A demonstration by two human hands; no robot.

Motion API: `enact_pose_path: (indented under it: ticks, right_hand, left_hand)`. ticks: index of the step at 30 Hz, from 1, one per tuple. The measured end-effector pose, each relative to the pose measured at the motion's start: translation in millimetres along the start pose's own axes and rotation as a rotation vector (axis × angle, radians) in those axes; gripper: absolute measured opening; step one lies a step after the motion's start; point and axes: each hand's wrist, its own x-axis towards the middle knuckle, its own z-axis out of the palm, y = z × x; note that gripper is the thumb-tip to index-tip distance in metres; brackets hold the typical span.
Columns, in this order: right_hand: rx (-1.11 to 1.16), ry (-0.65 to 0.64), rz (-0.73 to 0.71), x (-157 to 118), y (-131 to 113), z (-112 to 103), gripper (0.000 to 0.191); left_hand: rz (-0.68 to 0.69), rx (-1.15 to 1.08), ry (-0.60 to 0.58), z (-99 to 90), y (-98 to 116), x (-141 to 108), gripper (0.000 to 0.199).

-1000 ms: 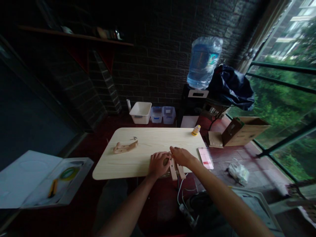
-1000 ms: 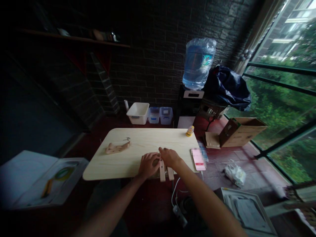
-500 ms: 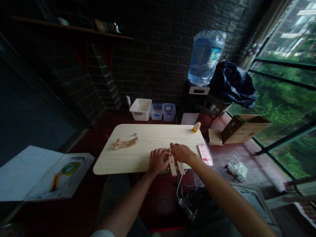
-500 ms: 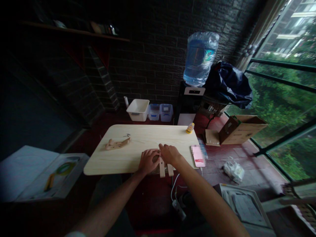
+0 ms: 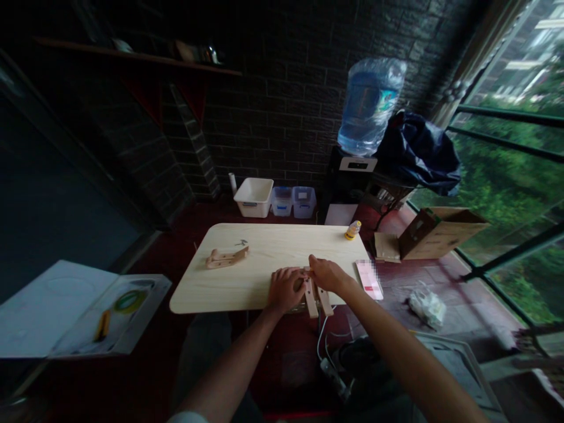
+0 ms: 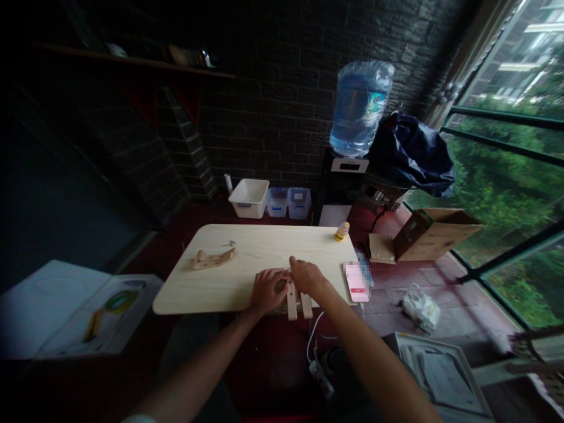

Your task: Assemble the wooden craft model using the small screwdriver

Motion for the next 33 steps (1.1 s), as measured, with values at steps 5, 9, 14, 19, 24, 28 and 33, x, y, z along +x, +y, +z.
enact_pose_path:
  ticks: [5, 9, 14, 19, 24, 28, 33]
  right_hand:
    - [-0.002, 0.015, -0.060, -7.0, 0.0, -7.6, 0.027]
    - [-0.042, 0.051, -0.090, -9.5, -2.1, -9.8, 0.025]
    - [-0.036, 0.056, -0.063, -5.2, -4.3, -1.6, 0.021]
    - [0.009, 0.060, -0.018, -2.6, -1.5, 3.2, 0.023]
    - [0.029, 0.090, -0.060, -9.2, 1.2, 3.3, 0.027]
    - [0.032, 0.136, -0.064, -13.1, 1.5, 7.2, 0.029]
    - [0.039, 0.133, -0.060, -18.1, 1.6, 10.7, 0.029]
  left_hand:
    - [0.003, 0.000, 0.002, -1.7, 1.2, -1.4, 0.021]
    - [-0.006, -0.006, -0.006, -2.8, 3.0, -1.0, 0.017]
    - [0.001, -0.014, 0.002, -4.0, 3.7, -0.2, 0.017]
    - [0.000, -0.015, 0.007, -4.3, 3.0, -0.9, 0.019]
    - [0.004, -0.009, 0.019, -4.0, 2.7, -2.2, 0.020]
    - [0.001, -0.006, 0.013, -4.2, 3.4, -1.8, 0.021]
    - [-0.011, -0.013, -0.015, -4.8, 3.8, 0.0, 0.020]
